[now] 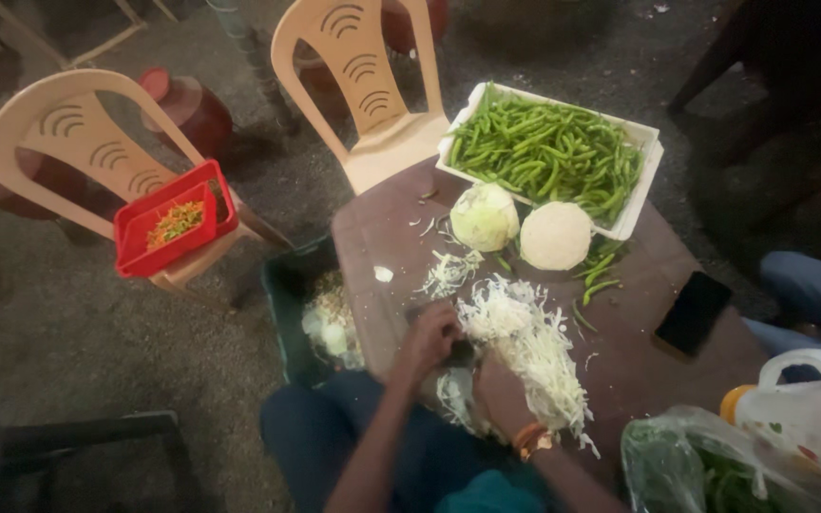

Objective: The person chops a cabbage using a large knife on a wooden table, moving the shredded pieces into a pile and then picking up a second cabbage to continue.

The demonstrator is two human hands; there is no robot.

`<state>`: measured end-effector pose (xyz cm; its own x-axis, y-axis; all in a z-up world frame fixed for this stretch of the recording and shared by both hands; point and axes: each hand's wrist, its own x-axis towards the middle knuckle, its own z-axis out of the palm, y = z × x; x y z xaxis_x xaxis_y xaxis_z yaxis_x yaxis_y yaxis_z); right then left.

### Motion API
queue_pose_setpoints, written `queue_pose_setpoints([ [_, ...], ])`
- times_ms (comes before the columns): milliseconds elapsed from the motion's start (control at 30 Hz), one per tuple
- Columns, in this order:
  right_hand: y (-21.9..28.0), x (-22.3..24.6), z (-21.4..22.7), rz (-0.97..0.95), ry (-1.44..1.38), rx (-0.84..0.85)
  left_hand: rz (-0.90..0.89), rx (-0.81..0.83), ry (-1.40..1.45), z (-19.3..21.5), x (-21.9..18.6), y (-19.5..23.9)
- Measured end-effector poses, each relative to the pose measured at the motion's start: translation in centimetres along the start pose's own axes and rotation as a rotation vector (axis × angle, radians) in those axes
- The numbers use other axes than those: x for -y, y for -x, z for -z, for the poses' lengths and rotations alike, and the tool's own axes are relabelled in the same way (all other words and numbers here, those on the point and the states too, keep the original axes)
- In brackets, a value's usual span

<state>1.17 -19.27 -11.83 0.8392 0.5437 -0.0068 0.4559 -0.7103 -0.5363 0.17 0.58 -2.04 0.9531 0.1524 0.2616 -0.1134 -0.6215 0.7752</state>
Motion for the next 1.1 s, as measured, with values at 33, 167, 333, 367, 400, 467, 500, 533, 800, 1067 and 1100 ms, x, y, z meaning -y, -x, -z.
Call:
queue_pose_setpoints([
  [33,0.0,0.0,0.6,-0.009,0.017,0.036,-0.012,-0.005,0.027,-0.2,0.1,0.1],
  [167,-0.8,1.6,5.6,-0.084,0.041,0.131,-0.103,-0.058,0.003,0.0,0.0,0.2],
  [333,2.0,2.7,7.5,-0.196,0.063,0.313,0.010,-0.008,0.025,0.8,-1.1,0.2],
  [367,2.2,2.7,6.5,-0.212,0.018,0.305,0.006,-0.018,0.028,0.9,-1.5,0.0],
  [400,2.2,2.5,5.4,-0.229,-0.029,0.294,0.000,-0.026,0.029,1.0,-1.9,-0.2],
  [467,1.7,2.0,3.3,-0.172,-0.104,0.153,0.034,-0.014,0.028,1.2,-2.7,-0.1],
  [500,1.4,1.9,2.5,-0.145,-0.141,0.079,0.074,0.006,0.027,1.2,-2.9,0.1],
  [533,0.6,1.8,2.1,-0.106,-0.109,0.050,0.111,0.023,0.020,1.5,-2.9,0.1],
  [800,0.7,2.8,8.2,-0.132,0.067,0.261,-0.090,-0.070,0.043,0.5,-0.4,0.5],
  [1067,0.8,1.2,1.2,-0.071,-0.045,0.072,0.097,0.025,0.022,1.5,-2.2,0.0],
  [1100,0.4,1.4,1.2,-0.026,-0.053,0.039,0.079,0.034,0.027,1.5,-2.0,-0.2],
])
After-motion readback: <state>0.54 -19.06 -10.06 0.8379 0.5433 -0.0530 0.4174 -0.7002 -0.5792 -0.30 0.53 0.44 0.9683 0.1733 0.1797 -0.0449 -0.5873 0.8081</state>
